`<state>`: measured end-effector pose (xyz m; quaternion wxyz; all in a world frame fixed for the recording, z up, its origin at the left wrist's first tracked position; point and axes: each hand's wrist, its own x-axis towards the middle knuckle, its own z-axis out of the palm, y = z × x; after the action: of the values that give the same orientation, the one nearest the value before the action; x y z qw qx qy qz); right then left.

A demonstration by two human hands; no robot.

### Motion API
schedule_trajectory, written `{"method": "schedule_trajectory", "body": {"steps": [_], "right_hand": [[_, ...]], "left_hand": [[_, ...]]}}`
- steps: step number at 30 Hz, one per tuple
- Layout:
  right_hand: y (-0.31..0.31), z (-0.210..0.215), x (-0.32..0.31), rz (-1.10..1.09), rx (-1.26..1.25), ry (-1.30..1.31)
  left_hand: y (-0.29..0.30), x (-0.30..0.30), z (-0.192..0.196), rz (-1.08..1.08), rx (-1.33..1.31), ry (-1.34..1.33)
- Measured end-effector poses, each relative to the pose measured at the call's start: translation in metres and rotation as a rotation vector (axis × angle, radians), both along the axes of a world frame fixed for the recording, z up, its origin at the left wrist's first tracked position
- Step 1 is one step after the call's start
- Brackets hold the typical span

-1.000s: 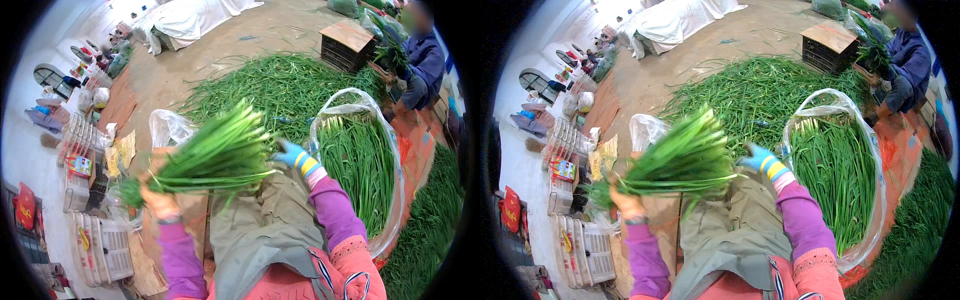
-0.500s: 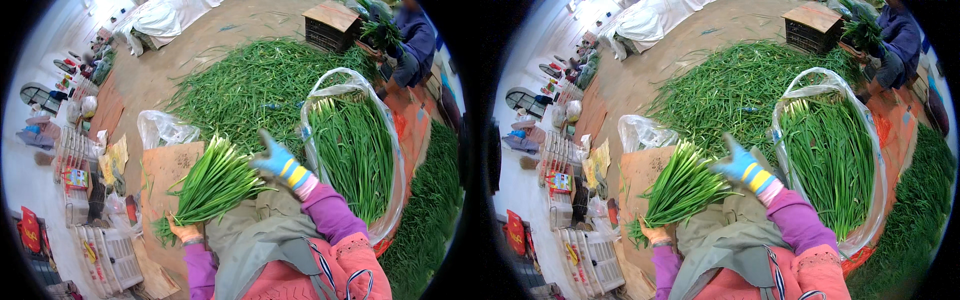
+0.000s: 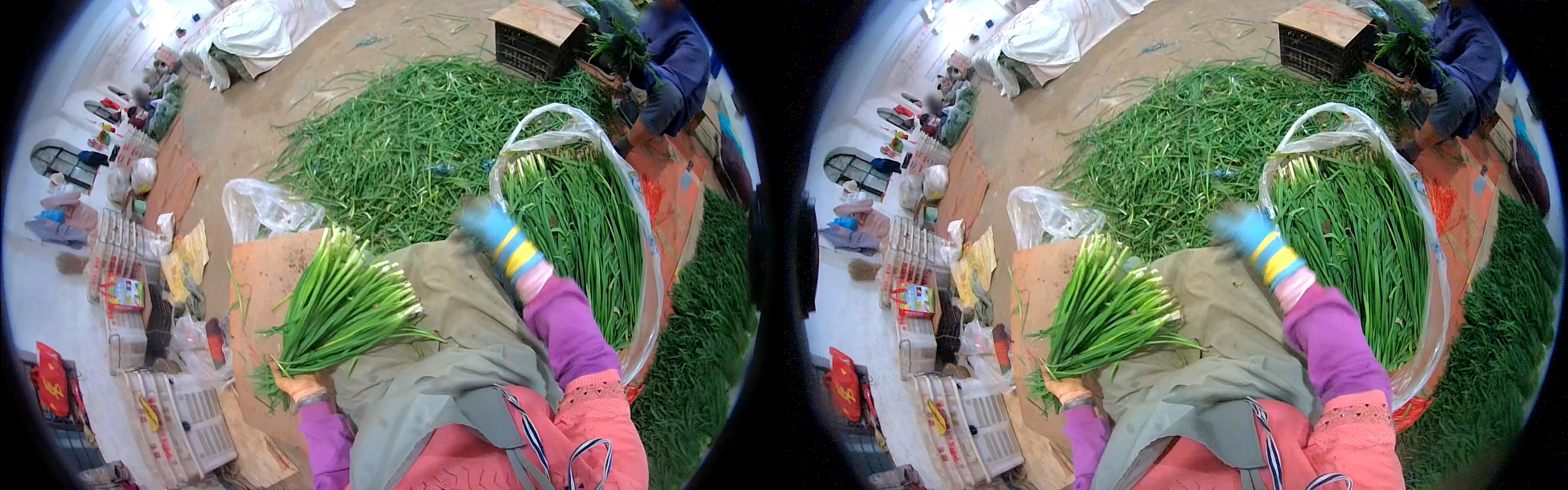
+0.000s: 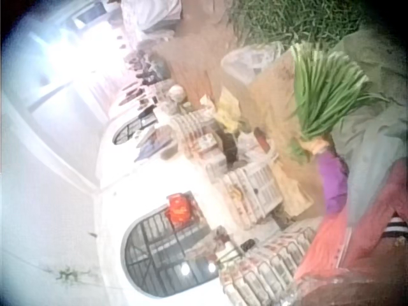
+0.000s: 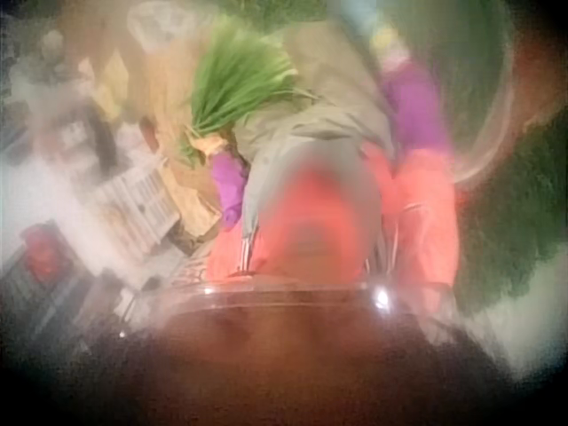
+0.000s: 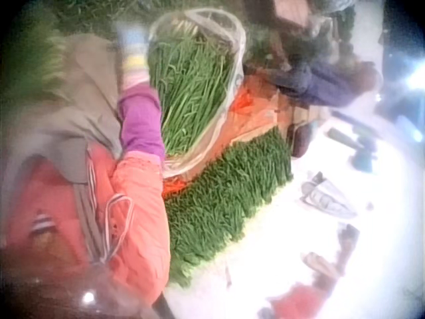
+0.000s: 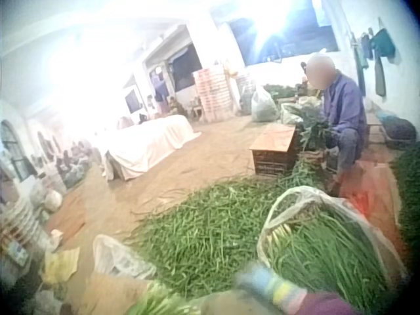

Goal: The person bundles chives by gathering handfuls of stalks, securing them with a red string, and placing the tied bundles into a plastic-lined bag.

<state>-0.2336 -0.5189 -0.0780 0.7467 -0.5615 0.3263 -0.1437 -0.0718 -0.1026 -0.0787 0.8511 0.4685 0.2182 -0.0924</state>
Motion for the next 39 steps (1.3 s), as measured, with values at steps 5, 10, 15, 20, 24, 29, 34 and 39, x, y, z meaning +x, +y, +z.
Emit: {"method": "schedule_trajectory", "body": {"steps": [5, 10, 15, 20, 24, 29, 34, 39], "right_hand": [[0.130, 0.021, -0.012, 0.584, -0.548, 0.088], [0.102, 0.013, -0.014, 0.645, -0.304, 0.016], [0.041, 0.027, -0.019, 0.410, -0.225, 0.301], [0.053, 0.036, -0.024, 0.330, -0.597, -0.116], [0.088, 0.030, -0.001, 0.538, -0.725, -0.164], [0.085, 0.019, 0.011, 0.601, -0.956, -0.101], [-0.032, 0.018, 0.001, -0.431, -0.071, -0.105], [0.027, 0.037, -0.005, 0.522, -0.970, 0.034]], "left_hand": [[-0.004, -0.020, 0.003, -0.262, -0.068, -0.070], [-0.003, -0.021, 0.000, -0.095, 0.070, -0.033], [0.006, -0.019, -0.009, -0.096, -0.001, -0.001], [0.018, -0.019, -0.021, -0.197, 0.166, -0.165], [0.005, -0.024, -0.009, -0.114, 0.084, -0.065], [0.013, -0.021, -0.017, -0.095, 0.101, -0.072], [0.030, -0.020, -0.035, -0.163, 0.364, -0.264], [0.032, -0.019, -0.038, -0.099, 0.224, -0.256]]}}
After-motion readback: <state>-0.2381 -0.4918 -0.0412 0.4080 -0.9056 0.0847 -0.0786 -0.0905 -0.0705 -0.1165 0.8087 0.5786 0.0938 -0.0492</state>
